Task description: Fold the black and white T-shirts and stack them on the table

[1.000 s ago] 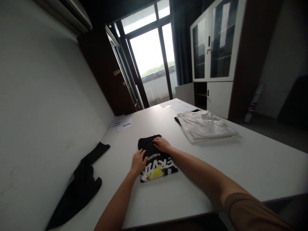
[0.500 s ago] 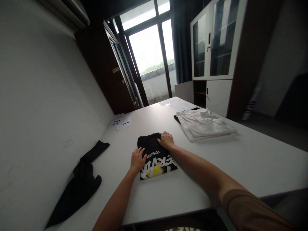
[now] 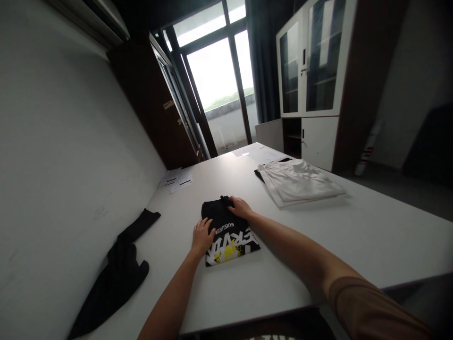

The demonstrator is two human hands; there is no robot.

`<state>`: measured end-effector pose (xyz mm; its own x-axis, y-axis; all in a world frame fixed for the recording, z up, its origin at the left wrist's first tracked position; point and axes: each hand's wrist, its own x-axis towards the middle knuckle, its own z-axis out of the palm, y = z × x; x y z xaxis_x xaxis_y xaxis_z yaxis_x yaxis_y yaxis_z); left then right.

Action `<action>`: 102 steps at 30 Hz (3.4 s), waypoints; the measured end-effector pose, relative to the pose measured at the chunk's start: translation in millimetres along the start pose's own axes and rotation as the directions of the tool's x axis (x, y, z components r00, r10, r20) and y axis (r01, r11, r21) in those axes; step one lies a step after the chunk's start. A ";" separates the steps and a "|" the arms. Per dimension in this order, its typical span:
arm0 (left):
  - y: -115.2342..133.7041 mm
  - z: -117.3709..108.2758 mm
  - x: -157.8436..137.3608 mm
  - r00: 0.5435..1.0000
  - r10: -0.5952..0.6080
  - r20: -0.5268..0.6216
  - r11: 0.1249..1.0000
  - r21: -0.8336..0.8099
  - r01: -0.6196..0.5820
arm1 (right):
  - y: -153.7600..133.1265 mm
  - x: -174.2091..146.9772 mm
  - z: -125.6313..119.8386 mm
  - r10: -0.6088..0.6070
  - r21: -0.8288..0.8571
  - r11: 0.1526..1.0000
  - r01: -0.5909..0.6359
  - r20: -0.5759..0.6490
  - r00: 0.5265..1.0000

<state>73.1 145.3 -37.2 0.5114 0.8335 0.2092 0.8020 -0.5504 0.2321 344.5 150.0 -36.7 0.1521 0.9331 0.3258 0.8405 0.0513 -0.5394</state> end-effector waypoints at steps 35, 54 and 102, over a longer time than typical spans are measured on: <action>-1.5 -2.6 1.7 0.993 0.058 -0.103 0.984 -0.160 -0.074 | 1.4 20.1 -5.4 0.096 0.451 0.887 -0.099 0.030 0.995; -15.1 14.4 4.2 0.988 0.124 -0.093 0.990 -0.053 -0.129 | -13.8 42.0 -163.0 0.108 0.687 0.721 0.088 -0.237 0.965; -22.0 18.9 3.5 0.987 0.143 -0.077 0.990 0.020 -0.142 | 235.7 -19.6 -248.3 0.590 -0.271 0.710 -0.650 -0.276 0.759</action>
<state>63.1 161.2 -59.6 0.5955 0.7401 0.3124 0.7275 -0.6618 0.1811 668.7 55.4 22.6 0.7549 0.6401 0.1429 0.6382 -0.6669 -0.3846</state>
